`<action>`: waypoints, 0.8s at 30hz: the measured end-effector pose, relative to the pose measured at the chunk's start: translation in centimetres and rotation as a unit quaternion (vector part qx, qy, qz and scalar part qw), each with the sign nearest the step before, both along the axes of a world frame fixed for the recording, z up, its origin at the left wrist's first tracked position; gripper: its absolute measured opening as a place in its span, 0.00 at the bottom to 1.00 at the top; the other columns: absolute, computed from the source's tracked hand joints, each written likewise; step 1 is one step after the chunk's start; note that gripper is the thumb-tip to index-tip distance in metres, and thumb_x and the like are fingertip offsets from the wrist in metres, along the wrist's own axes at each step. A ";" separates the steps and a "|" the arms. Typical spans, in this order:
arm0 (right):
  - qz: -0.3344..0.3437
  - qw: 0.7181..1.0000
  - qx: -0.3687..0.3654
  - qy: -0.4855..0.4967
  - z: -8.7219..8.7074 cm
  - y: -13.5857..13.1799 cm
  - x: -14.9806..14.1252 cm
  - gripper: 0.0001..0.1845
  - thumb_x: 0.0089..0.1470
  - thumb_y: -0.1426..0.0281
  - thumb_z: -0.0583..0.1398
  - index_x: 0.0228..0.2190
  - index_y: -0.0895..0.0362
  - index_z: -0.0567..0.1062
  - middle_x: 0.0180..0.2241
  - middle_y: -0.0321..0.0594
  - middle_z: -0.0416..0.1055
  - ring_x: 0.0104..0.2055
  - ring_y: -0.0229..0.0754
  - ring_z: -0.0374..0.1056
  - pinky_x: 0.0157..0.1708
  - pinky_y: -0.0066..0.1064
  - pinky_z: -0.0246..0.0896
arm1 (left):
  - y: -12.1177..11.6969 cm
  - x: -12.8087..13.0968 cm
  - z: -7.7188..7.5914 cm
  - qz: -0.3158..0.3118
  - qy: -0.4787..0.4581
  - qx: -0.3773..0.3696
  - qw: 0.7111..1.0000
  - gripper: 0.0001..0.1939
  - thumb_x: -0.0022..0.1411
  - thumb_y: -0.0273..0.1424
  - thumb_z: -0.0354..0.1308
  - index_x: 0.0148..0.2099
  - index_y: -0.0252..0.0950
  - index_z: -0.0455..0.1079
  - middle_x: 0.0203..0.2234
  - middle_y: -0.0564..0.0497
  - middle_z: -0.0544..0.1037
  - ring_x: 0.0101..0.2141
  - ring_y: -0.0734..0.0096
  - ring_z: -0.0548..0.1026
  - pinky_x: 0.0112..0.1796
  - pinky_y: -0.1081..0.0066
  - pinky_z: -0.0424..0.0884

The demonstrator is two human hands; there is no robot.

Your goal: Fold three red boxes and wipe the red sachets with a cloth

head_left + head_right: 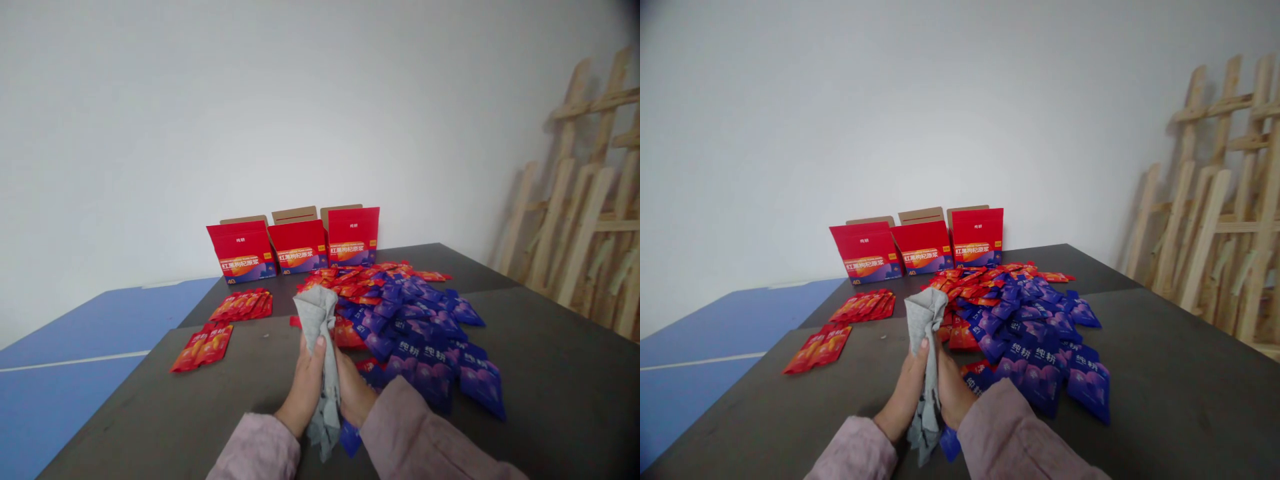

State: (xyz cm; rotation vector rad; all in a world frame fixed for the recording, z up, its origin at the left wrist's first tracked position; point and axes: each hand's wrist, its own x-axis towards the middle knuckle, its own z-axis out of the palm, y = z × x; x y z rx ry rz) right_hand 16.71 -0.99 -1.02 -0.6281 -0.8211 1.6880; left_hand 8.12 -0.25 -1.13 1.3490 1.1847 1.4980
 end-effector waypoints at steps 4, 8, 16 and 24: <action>0.074 0.996 -0.033 0.041 -0.1 -0.6 -0.6 0.31 0.53 0.45 0.62 0.47 0.55 0.78 0.40 0.46 0.80 0.52 0.53 0.72 0.49 0.45 0.68 | 0.8 -1.1 0.3 0.112 0.079 0.082 0.987 0.19 0.61 0.44 0.60 0.49 0.39 0.74 0.49 0.44 0.76 0.56 0.55 0.69 0.61 0.59 0.59; 0.145 0.989 -0.005 0.036 0.3 -1.1 -0.6 0.25 0.50 0.52 0.67 0.45 0.54 0.79 0.40 0.43 0.80 0.52 0.52 0.72 0.52 0.44 0.65 | 2.1 -3.5 1.0 0.181 0.097 0.025 0.978 0.14 0.58 0.44 0.61 0.33 0.39 0.75 0.30 0.50 0.76 0.38 0.60 0.74 0.46 0.65 0.69; 0.201 0.974 -0.029 0.095 0.5 -0.4 0.4 0.22 0.43 0.71 0.68 0.44 0.58 0.79 0.40 0.45 0.81 0.52 0.53 0.74 0.55 0.45 0.62 | 2.7 -6.7 1.6 0.231 0.031 -0.042 0.971 0.23 0.57 0.52 0.59 0.35 0.34 0.75 0.28 0.49 0.79 0.34 0.60 0.76 0.38 0.67 0.70; 0.051 0.980 -0.071 0.177 -0.5 0.7 -0.2 0.23 0.52 0.51 0.66 0.43 0.53 0.79 0.45 0.42 0.80 0.57 0.51 0.69 0.55 0.43 0.65 | 0.9 -1.3 -0.6 0.060 0.271 0.088 0.957 0.19 0.66 0.39 0.54 0.56 0.40 0.74 0.64 0.43 0.67 0.65 0.52 0.61 0.64 0.49 0.54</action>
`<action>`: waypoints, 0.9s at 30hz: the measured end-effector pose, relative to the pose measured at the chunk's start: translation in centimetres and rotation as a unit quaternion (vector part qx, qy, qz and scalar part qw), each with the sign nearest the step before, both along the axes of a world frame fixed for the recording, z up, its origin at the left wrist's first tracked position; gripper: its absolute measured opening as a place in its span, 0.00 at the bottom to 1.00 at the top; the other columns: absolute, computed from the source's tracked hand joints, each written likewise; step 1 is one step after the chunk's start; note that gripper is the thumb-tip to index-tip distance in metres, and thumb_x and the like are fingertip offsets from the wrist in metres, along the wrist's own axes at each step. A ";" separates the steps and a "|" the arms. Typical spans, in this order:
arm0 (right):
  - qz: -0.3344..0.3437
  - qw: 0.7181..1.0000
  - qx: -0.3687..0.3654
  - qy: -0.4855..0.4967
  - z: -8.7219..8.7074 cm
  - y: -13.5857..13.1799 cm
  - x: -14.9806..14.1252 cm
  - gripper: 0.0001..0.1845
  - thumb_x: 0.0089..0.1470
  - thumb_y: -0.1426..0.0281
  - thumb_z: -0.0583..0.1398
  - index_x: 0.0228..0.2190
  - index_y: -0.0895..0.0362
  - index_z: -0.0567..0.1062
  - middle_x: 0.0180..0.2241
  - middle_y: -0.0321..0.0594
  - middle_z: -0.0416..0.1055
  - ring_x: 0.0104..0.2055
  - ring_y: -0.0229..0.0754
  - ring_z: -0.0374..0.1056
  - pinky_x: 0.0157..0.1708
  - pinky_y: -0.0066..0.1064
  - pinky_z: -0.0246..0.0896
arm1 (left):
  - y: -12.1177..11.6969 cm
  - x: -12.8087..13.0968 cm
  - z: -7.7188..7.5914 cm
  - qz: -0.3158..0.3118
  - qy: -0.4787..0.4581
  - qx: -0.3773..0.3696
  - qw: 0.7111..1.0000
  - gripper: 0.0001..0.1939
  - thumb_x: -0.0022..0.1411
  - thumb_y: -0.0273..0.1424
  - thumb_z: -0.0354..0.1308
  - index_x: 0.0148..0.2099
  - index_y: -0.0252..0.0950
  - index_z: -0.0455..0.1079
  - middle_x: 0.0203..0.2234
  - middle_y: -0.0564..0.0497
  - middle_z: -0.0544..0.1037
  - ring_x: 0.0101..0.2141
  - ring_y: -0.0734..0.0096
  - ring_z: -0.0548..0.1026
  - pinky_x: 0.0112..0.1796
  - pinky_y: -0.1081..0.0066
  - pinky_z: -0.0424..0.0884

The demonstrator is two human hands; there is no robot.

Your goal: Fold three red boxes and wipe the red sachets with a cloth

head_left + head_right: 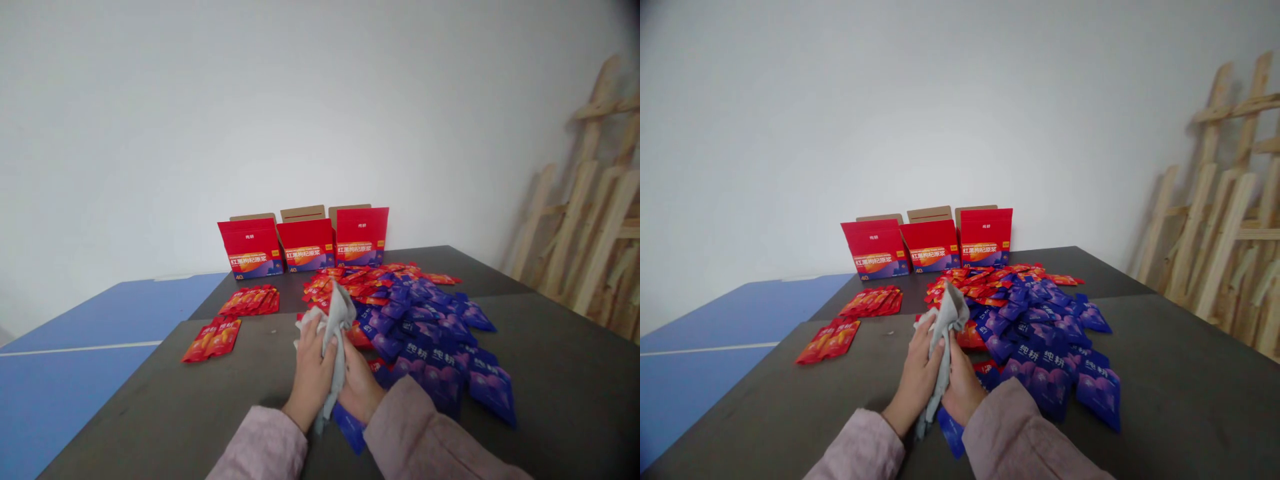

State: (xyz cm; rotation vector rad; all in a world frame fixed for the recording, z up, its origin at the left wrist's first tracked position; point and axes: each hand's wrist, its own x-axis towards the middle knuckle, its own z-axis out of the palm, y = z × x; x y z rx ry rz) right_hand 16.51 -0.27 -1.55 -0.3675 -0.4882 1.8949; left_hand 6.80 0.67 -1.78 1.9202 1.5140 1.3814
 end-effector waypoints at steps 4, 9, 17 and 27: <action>0.034 0.999 0.017 -0.014 0.5 -0.4 0.2 0.24 0.53 0.49 0.64 0.47 0.50 0.78 0.47 0.41 0.79 0.57 0.50 0.69 0.55 0.44 0.65 | 0.2 0.2 0.1 0.017 0.057 0.015 0.998 0.18 0.68 0.36 0.51 0.56 0.41 0.73 0.64 0.43 0.65 0.65 0.53 0.60 0.64 0.49 0.54; 0.066 0.992 0.081 -0.076 1.0 -1.3 0.1 0.23 0.47 0.60 0.71 0.46 0.51 0.79 0.44 0.41 0.80 0.55 0.52 0.71 0.53 0.44 0.65 | 1.0 -1.6 1.0 0.087 0.002 0.009 0.996 0.15 0.67 0.40 0.51 0.45 0.38 0.75 0.43 0.44 0.78 0.47 0.57 0.75 0.50 0.57 0.69; 0.055 0.987 0.087 -0.123 0.7 -0.5 0.8 0.25 0.42 0.72 0.71 0.45 0.55 0.80 0.41 0.42 0.80 0.45 0.49 0.76 0.48 0.39 0.66 | 1.8 -4.3 1.6 0.137 -0.282 -0.086 0.946 0.19 0.60 0.45 0.59 0.44 0.35 0.75 0.35 0.47 0.81 0.36 0.60 0.78 0.40 0.65 0.71; -0.104 0.945 0.138 -0.279 -0.4 0.8 1.2 0.18 0.47 0.65 0.68 0.42 0.55 0.78 0.38 0.39 0.78 0.41 0.48 0.74 0.45 0.40 0.67 | 0.6 -1.2 1.4 -0.024 -0.494 -0.190 0.848 0.31 0.42 0.38 0.76 0.48 0.36 0.72 0.30 0.51 0.81 0.27 0.68 0.78 0.33 0.70 0.74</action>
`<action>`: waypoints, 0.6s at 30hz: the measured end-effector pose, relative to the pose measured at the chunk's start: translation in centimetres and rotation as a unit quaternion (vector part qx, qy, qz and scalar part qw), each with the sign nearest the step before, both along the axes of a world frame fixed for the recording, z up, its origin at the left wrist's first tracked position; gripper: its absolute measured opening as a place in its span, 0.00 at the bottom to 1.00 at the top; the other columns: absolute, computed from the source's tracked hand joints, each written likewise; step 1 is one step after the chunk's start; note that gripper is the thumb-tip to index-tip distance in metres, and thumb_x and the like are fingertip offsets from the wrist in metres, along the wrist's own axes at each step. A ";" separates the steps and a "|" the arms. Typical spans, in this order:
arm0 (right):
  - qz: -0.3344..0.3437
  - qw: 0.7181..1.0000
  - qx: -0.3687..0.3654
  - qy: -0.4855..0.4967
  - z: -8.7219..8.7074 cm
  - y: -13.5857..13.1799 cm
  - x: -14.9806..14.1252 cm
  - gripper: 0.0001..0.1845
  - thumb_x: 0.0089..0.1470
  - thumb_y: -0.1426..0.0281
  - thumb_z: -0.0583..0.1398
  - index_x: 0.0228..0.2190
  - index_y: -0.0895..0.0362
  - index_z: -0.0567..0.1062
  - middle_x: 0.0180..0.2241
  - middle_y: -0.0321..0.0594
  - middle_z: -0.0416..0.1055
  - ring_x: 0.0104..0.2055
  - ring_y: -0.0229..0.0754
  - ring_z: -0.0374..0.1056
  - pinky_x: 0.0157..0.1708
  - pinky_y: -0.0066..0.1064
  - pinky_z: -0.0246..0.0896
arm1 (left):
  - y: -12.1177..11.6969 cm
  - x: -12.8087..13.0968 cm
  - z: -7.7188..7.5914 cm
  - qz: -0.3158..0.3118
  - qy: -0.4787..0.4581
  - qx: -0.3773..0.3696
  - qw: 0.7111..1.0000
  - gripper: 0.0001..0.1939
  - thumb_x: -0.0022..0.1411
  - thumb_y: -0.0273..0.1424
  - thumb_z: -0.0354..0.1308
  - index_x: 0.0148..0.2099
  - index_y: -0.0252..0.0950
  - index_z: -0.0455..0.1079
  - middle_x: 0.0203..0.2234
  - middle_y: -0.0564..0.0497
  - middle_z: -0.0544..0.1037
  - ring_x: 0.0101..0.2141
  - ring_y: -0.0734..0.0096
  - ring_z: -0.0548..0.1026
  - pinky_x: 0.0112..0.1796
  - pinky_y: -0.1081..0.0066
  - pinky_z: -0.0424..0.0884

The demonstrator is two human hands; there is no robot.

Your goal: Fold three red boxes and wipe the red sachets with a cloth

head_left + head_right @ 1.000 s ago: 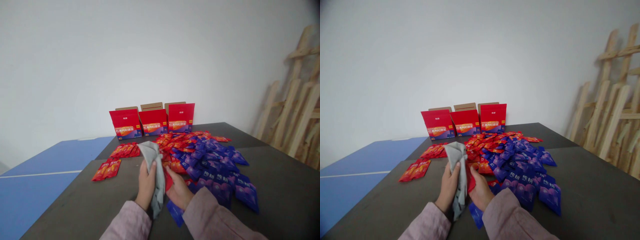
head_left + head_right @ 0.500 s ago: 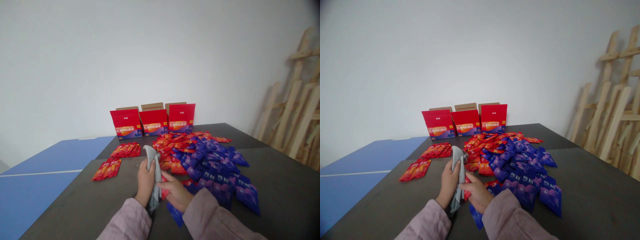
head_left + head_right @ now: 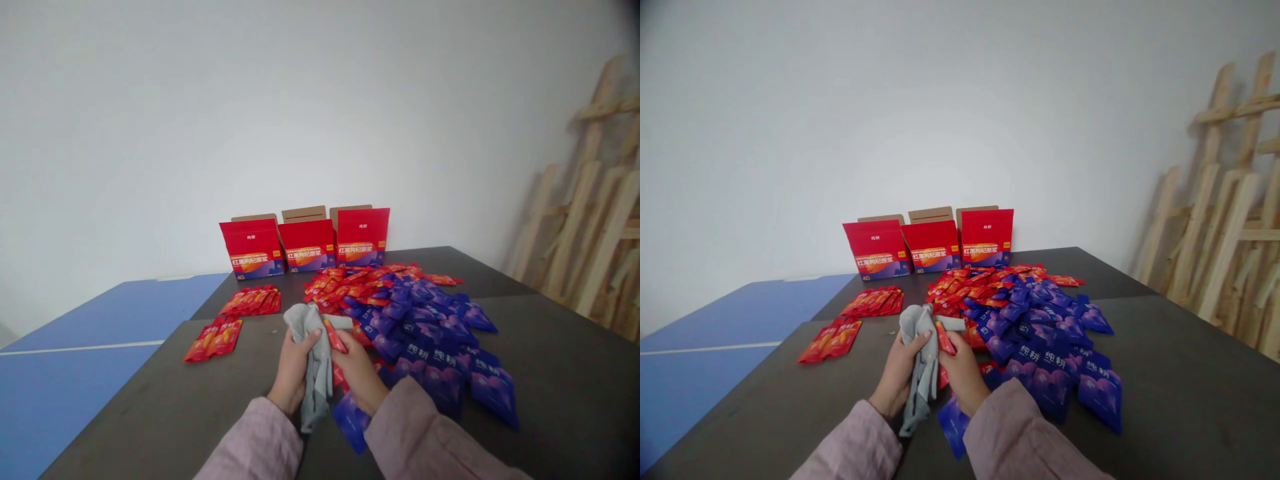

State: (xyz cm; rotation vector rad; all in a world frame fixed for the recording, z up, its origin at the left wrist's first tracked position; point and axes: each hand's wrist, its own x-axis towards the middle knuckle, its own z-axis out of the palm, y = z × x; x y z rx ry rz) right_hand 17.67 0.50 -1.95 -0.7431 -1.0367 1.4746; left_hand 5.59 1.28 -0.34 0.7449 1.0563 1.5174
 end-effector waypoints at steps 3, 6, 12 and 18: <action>0.001 0.998 0.041 -0.058 0.1 0.0 0.1 0.14 0.49 0.66 0.66 0.40 0.54 0.78 0.39 0.38 0.78 0.43 0.48 0.72 0.48 0.39 0.66 | 0.2 0.1 -0.2 0.021 0.003 0.004 1.000 0.30 0.40 0.33 0.76 0.46 0.34 0.72 0.33 0.49 0.82 0.29 0.68 0.79 0.35 0.69 0.75; 0.022 0.995 0.055 -0.077 0.3 -0.1 0.1 0.13 0.47 0.69 0.65 0.39 0.54 0.78 0.37 0.37 0.77 0.41 0.47 0.72 0.45 0.37 0.65 | 0.2 -0.3 0.3 0.055 0.007 -0.001 0.998 0.26 0.43 0.34 0.74 0.45 0.34 0.73 0.32 0.50 0.81 0.28 0.70 0.78 0.34 0.70 0.74; 0.054 0.998 0.006 -0.019 0.6 -0.2 0.4 0.13 0.46 0.69 0.66 0.37 0.56 0.79 0.34 0.37 0.78 0.37 0.46 0.72 0.39 0.35 0.66 | 0.0 -0.8 1.7 0.109 0.041 -0.012 0.993 0.21 0.50 0.37 0.69 0.45 0.34 0.74 0.33 0.49 0.81 0.29 0.68 0.78 0.33 0.70 0.74; -0.046 0.998 -0.026 0.044 0.6 0.3 1.0 0.14 0.47 0.60 0.69 0.32 0.55 0.76 0.26 0.33 0.74 0.25 0.40 0.68 0.27 0.31 0.63 | 0.6 -1.2 -0.2 0.090 0.105 0.024 0.990 0.21 0.55 0.35 0.65 0.50 0.36 0.70 0.43 0.45 0.81 0.41 0.60 0.80 0.43 0.64 0.74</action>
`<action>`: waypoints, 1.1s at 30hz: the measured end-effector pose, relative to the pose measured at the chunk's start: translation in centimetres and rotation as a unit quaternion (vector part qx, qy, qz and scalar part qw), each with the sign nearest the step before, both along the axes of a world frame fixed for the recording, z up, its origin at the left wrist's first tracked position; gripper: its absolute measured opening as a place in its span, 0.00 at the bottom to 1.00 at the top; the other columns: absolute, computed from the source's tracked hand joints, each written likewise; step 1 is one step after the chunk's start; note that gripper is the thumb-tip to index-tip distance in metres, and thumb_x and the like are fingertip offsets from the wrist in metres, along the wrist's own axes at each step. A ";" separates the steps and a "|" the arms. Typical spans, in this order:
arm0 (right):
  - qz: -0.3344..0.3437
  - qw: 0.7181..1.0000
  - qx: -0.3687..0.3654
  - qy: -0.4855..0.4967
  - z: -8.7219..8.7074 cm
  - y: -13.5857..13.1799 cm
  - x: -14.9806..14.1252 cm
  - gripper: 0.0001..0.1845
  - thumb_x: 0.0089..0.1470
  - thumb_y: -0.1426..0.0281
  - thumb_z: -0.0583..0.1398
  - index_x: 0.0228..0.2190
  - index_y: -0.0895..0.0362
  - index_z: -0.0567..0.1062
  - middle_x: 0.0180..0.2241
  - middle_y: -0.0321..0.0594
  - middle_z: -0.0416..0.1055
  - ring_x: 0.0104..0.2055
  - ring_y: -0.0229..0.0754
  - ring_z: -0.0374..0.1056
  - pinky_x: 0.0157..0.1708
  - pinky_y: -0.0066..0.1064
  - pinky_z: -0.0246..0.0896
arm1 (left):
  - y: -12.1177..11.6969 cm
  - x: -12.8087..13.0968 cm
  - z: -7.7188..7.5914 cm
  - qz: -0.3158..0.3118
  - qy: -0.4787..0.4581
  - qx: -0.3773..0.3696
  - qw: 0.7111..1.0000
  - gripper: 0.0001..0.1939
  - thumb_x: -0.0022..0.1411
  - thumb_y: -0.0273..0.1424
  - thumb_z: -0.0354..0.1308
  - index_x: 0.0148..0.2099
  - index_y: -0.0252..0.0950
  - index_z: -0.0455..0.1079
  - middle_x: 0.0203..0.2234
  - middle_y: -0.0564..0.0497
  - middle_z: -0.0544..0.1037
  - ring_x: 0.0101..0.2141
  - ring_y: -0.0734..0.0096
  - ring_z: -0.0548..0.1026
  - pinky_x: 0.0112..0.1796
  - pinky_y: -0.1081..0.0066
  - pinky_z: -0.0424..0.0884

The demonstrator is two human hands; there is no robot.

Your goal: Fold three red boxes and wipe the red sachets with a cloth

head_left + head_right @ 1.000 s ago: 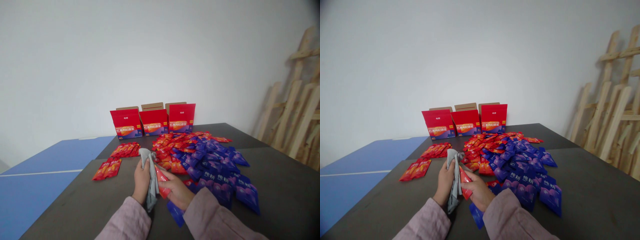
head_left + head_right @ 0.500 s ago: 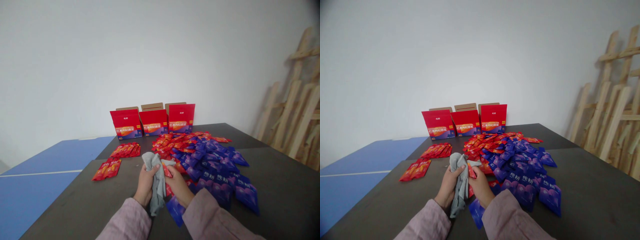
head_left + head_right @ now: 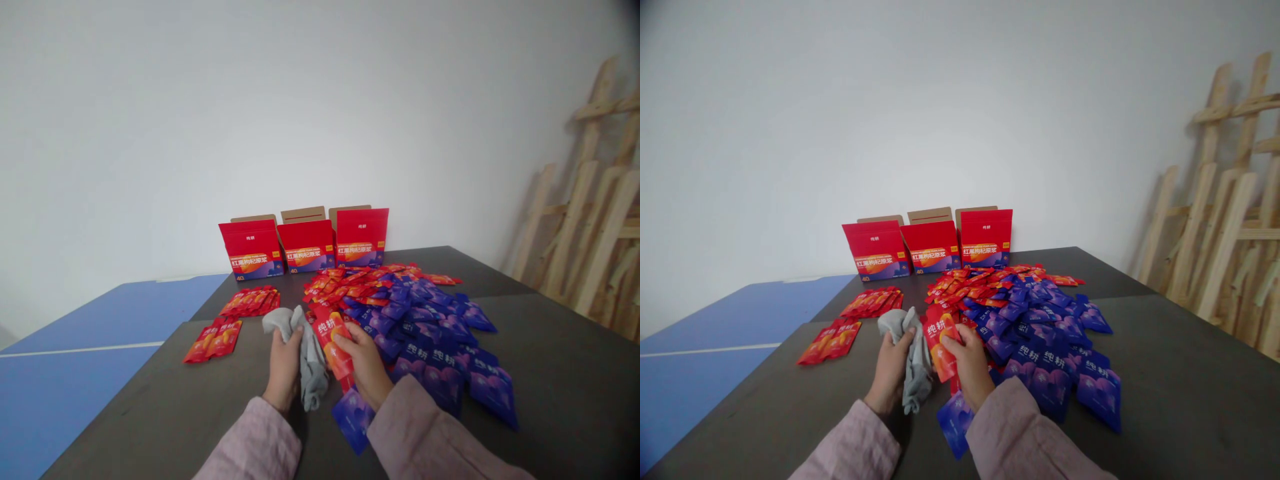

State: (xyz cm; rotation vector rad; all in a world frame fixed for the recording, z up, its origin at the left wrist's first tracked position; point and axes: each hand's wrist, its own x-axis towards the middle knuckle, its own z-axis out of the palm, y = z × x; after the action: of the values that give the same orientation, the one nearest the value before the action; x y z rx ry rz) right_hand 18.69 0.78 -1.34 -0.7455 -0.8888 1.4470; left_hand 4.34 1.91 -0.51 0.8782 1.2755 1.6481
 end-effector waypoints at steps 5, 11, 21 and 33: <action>-0.059 0.998 0.007 0.029 0.8 0.7 0.8 0.16 0.48 0.56 0.68 0.29 0.54 0.75 0.23 0.31 0.71 0.22 0.37 0.64 0.24 0.30 0.59 | -0.2 0.6 -1.0 -0.123 0.170 0.017 0.978 0.19 0.54 0.38 0.66 0.48 0.36 0.76 0.43 0.43 0.81 0.46 0.54 0.77 0.50 0.57 0.70; -0.124 0.990 0.033 0.050 0.5 1.6 1.5 0.13 0.50 0.58 0.68 0.30 0.53 0.74 0.26 0.32 0.72 0.26 0.38 0.63 0.28 0.30 0.60 | -1.5 1.8 0.8 -0.256 0.333 0.088 0.903 0.14 0.62 0.42 0.57 0.35 0.41 0.81 0.47 0.44 0.81 0.53 0.53 0.72 0.58 0.55 0.60; -0.119 0.991 0.053 0.016 0.1 1.4 1.2 0.14 0.52 0.58 0.67 0.37 0.51 0.74 0.34 0.34 0.75 0.30 0.40 0.67 0.29 0.30 0.60 | -1.7 2.2 0.6 -0.143 0.240 0.077 0.957 0.10 0.56 0.39 0.63 0.34 0.37 0.76 0.29 0.51 0.77 0.31 0.67 0.71 0.35 0.71 0.65; -0.057 0.996 0.051 0.056 0.5 0.6 0.3 0.15 0.51 0.56 0.68 0.36 0.51 0.76 0.37 0.38 0.78 0.42 0.47 0.72 0.42 0.38 0.67 | -1.4 1.1 0.5 -0.204 0.242 0.090 0.944 0.12 0.59 0.41 0.61 0.35 0.36 0.73 0.26 0.54 0.72 0.28 0.72 0.67 0.31 0.73 0.61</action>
State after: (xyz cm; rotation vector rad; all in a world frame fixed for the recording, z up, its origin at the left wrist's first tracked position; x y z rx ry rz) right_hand 18.99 1.41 -0.80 -0.6225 -0.8144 1.3201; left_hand 5.47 0.47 0.01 1.6164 1.1582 1.2666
